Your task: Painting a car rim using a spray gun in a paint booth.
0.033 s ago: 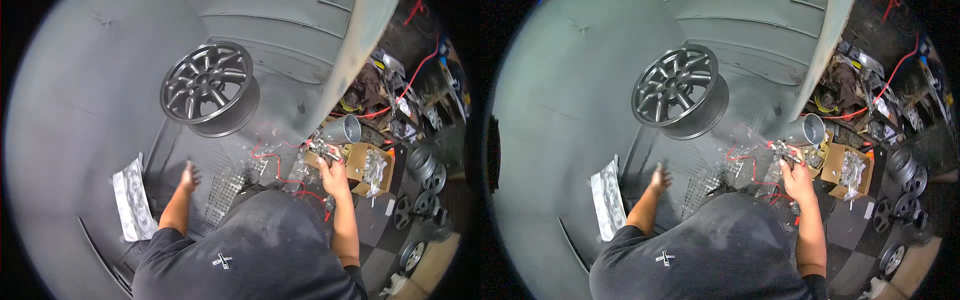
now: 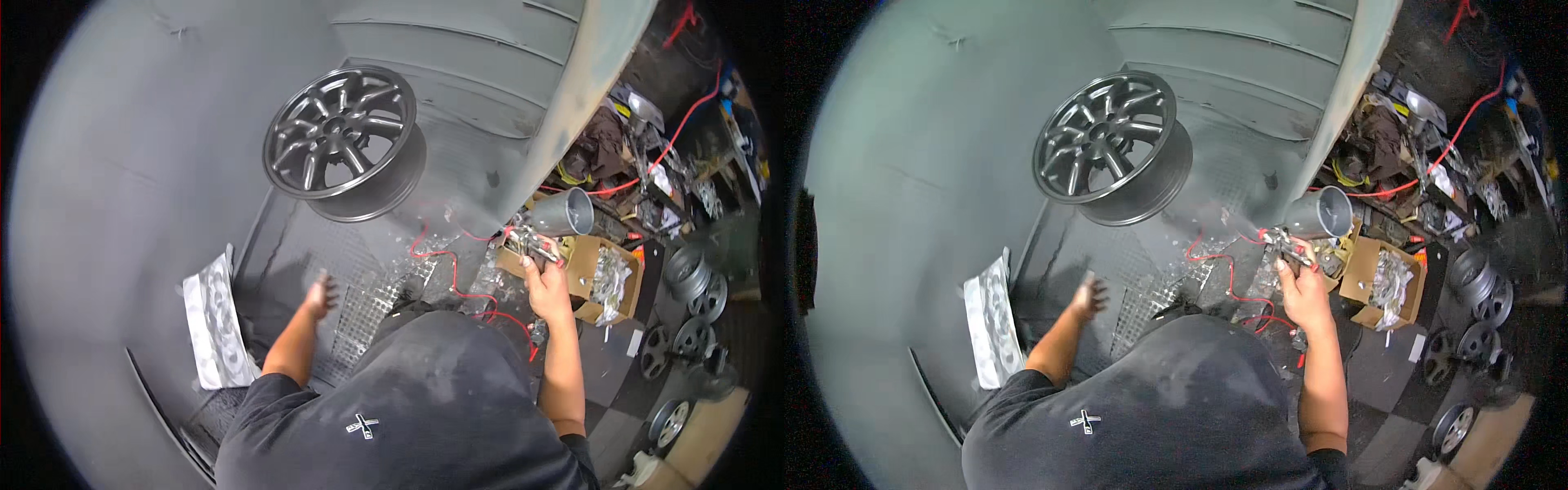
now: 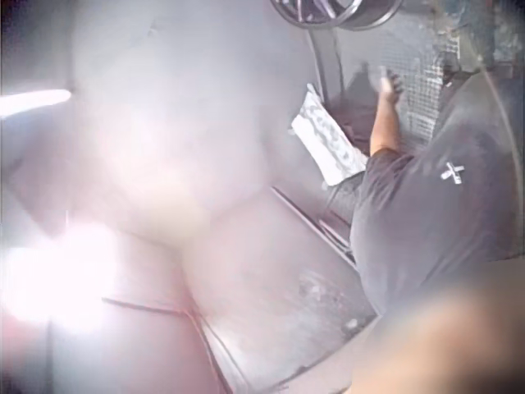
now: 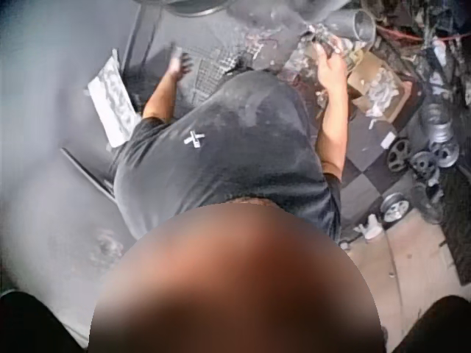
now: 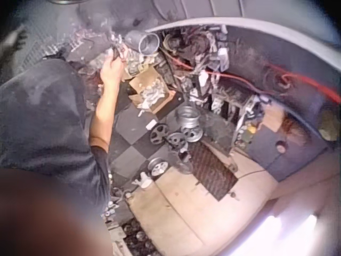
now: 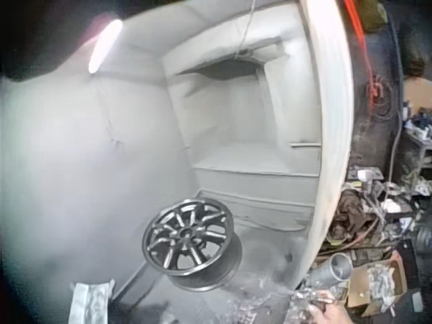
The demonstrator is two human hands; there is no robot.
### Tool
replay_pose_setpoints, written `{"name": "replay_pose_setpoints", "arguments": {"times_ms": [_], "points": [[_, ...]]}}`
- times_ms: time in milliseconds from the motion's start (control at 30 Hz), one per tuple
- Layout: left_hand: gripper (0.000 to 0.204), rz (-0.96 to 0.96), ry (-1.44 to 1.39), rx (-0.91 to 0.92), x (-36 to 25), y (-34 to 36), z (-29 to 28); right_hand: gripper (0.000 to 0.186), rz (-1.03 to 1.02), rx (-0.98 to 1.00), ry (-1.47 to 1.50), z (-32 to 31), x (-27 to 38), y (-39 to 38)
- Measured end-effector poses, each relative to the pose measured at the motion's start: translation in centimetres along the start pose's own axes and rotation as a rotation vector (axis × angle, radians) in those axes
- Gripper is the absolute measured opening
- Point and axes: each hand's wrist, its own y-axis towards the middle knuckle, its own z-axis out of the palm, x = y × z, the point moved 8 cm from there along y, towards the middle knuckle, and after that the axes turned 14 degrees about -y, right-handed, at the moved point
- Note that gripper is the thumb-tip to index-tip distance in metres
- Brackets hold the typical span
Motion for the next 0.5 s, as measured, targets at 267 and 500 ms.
{"name": "replay_pose_setpoints", "arguments": {"times_ms": [267, 500], "points": [[0.069, 0.106, 0.596, 0.718, 16.0, -6.2, 13.3, 0.036, -0.023, -0.178, 0.104, -3.7, 0.0, 2.7], [0.057, -0.387, 0.334, 0.288, 16.6, -10.5, 12.0, 0.037, -0.204, -0.121, -0.121, -1.2, 1.5, 1.6]]}}
